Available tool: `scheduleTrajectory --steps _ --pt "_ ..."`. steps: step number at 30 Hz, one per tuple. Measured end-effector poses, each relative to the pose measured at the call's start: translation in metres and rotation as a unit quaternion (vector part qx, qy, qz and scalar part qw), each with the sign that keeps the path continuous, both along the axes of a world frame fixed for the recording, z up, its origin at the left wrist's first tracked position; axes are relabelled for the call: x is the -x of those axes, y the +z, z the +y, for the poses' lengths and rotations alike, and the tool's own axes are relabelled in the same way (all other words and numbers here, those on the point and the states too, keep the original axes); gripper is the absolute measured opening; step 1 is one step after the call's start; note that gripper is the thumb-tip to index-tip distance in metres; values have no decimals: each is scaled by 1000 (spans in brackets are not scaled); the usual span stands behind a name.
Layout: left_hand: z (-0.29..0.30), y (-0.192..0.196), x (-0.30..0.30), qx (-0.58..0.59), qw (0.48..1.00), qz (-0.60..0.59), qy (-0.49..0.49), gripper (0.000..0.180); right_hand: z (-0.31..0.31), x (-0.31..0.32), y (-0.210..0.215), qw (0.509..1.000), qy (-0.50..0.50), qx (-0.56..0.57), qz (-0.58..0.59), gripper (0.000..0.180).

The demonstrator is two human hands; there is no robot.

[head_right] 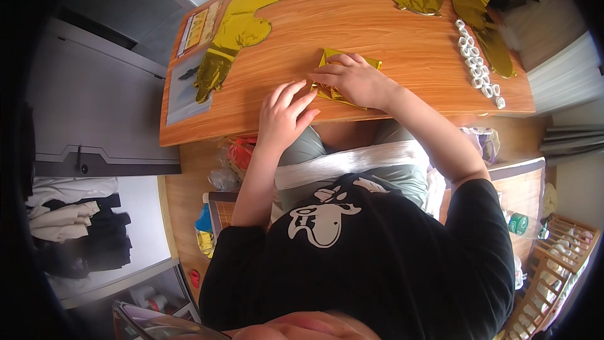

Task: The person lays out deflated foil balloons on a table, folds a balloon into a flat rectangle by hand, and positions it onto a cardboard backing card.

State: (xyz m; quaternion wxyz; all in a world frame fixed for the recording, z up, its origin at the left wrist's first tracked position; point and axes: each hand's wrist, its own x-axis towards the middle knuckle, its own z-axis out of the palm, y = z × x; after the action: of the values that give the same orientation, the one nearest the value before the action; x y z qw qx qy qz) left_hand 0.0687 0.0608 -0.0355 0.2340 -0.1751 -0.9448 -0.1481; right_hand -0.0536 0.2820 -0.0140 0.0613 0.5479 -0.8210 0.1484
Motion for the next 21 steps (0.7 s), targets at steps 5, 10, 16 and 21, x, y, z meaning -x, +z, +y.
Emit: scheduleTrajectory --steps 5,10,16,21 --pt "-5 0 1 6 1000 -18 -20 40 -1 1 1 1000 7 -4 6 52" --pt "-6 1 0 5 999 -25 -23 41 2 4 -6 1000 12 16 6 47" --pt "-4 2 -2 1 999 -46 -8 41 4 1 -4 999 9 34 27 40" --pt "-3 0 -3 0 1000 -30 4 42 4 0 -5 999 -1 28 40 37"
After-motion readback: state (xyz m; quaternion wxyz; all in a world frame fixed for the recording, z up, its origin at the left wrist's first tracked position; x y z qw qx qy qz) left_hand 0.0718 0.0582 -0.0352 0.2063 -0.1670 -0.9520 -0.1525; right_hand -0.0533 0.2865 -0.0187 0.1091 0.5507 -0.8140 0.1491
